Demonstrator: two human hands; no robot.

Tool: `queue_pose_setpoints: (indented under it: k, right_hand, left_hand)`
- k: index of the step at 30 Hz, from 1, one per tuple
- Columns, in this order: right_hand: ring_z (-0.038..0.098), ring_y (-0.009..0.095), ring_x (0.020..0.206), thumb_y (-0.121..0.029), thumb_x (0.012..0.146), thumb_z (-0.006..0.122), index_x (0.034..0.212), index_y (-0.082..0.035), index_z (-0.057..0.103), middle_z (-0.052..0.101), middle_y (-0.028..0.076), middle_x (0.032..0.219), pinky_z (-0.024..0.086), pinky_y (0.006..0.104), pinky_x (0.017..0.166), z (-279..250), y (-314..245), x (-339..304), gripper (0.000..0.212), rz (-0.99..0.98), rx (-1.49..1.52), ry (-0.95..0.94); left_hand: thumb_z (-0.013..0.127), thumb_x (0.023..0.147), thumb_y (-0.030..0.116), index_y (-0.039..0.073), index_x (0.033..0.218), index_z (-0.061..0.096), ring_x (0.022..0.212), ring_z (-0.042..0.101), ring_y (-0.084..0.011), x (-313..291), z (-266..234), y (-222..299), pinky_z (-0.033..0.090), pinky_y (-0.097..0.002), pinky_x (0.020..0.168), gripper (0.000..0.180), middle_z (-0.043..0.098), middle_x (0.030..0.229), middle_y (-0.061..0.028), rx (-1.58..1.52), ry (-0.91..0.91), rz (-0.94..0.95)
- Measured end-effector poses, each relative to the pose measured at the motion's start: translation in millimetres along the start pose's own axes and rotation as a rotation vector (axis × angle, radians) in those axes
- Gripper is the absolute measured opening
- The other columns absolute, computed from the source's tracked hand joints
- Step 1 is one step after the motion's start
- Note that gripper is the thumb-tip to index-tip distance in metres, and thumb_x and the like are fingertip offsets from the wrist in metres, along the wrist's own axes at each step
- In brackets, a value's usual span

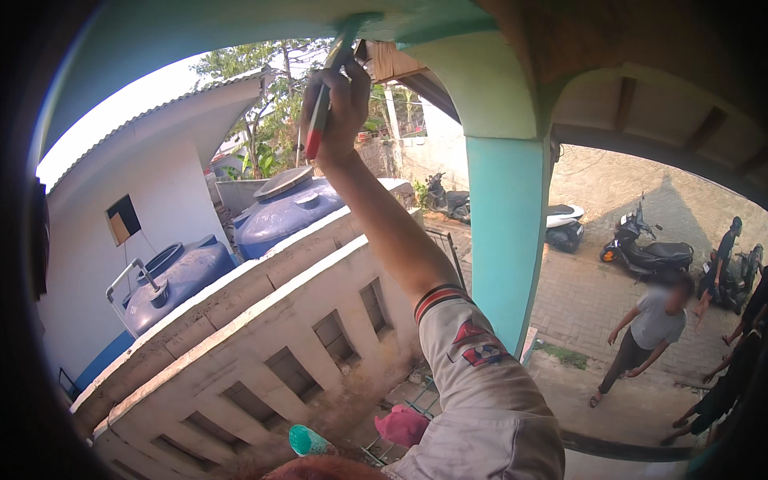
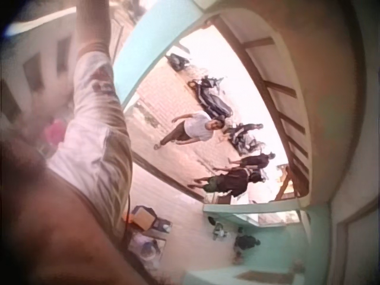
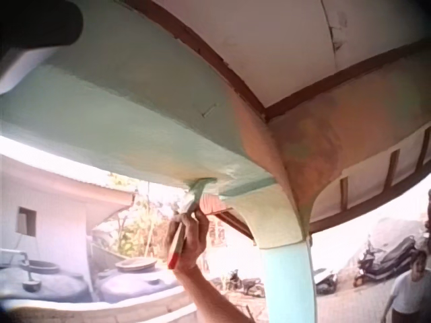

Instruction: The person paints a light green pillar using a paintbrush and a small container of paint. They repeatedly dip the brush into the container and apply paint to the pillar's surface while standing on a balcony.

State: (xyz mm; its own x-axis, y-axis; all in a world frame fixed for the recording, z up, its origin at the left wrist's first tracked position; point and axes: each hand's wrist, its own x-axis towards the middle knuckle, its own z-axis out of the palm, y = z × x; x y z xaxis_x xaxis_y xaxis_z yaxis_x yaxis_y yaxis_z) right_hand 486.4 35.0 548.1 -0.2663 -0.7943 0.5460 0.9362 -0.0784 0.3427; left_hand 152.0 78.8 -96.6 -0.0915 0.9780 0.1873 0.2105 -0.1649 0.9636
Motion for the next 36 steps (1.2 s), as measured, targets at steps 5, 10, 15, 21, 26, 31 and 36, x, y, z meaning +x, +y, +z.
queue_pose_setpoints:
  k: [5, 10, 15, 21, 26, 31, 36]
  right_hand:
    - [0.065, 0.037, 0.105, 0.004, 0.077, 0.074, 0.096, -0.008, 0.063, 0.062, 0.023, 0.120, 0.056, 0.0388, 0.085, -7.2, -56.4, -11.7, 0.025, -0.242, 0.574, -0.413]
    - [0.069, 0.028, 0.092, 0.003, 0.079, 0.075, 0.095, -0.007, 0.060, 0.066, 0.018, 0.112, 0.056, 0.0323, 0.074, -52.0, 58.1, 54.3, 0.024, -0.333, 0.277, -0.314]
    - [0.062, 0.026, 0.100, 0.006, 0.085, 0.068, 0.097, -0.005, 0.056, 0.061, 0.015, 0.109, 0.052, 0.0356, 0.085, -103.4, 93.0, 42.3, 0.020, -0.068, -0.052, -0.063]
    - [0.054, 0.032, 0.097, 0.001, 0.086, 0.065, 0.099, -0.003, 0.053, 0.054, 0.016, 0.104, 0.046, 0.0440, 0.084, -24.3, 60.1, 31.4, 0.018, 0.025, -0.152, 0.123]
    - [0.061, 0.031, 0.091, -0.002, 0.084, 0.068, 0.098, -0.004, 0.059, 0.056, 0.018, 0.105, 0.051, 0.0383, 0.079, 3.5, -21.9, 2.9, 0.018, 0.211, 0.227, 0.022]
    - [0.067, 0.027, 0.094, 0.004, 0.074, 0.076, 0.094, -0.008, 0.066, 0.065, 0.019, 0.113, 0.055, 0.0343, 0.080, -28.8, -8.9, 17.3, 0.025, -0.180, 0.494, -0.385]
    - [0.068, 0.028, 0.092, 0.003, 0.081, 0.072, 0.091, -0.005, 0.061, 0.066, 0.017, 0.107, 0.056, 0.0351, 0.076, -75.5, 77.3, 57.1, 0.017, -0.252, 0.198, -0.287]
  left_hand:
    - [0.086, 0.068, 0.027, 0.007, 0.141, 0.043, 0.110, 0.063, -0.0250, -1.0, -4.9, 0.5, 0.051, -0.0409, 0.093, 0.086, 0.063, 0.123, -0.0122, 0.011, -0.001, 0.006]
    - [0.088, 0.069, 0.032, 0.007, 0.142, 0.043, 0.109, 0.063, -0.0243, 0.4, -1.1, 0.7, 0.050, -0.0402, 0.094, 0.089, 0.064, 0.122, -0.0125, 0.011, -0.012, 0.011]
    - [0.089, 0.069, 0.032, 0.006, 0.142, 0.042, 0.108, 0.063, -0.0238, -7.6, -9.6, 4.1, 0.049, -0.0394, 0.094, 0.091, 0.064, 0.123, -0.0126, -0.035, -0.025, -0.014]
    - [0.089, 0.068, 0.025, 0.004, 0.143, 0.040, 0.113, 0.061, -0.0241, -9.5, -4.4, 8.4, 0.049, -0.0401, 0.095, 0.092, 0.062, 0.127, -0.0138, -0.075, -0.058, -0.004]
    - [0.083, 0.063, 0.013, 0.006, 0.133, 0.049, 0.105, 0.065, -0.0305, -8.7, 4.3, -4.1, 0.054, -0.0408, 0.091, 0.078, 0.064, 0.118, -0.0139, 0.134, 0.263, 0.083]
    - [0.084, 0.063, 0.015, 0.006, 0.133, 0.048, 0.106, 0.064, -0.0304, -1.6, 3.1, -6.6, 0.053, -0.0405, 0.091, 0.079, 0.064, 0.118, -0.0136, 0.117, 0.237, 0.085]
    - [0.084, 0.063, 0.016, 0.007, 0.134, 0.047, 0.106, 0.064, -0.0302, 4.1, 11.9, -3.3, 0.053, -0.0403, 0.091, 0.081, 0.064, 0.118, -0.0133, 0.087, 0.210, 0.085]
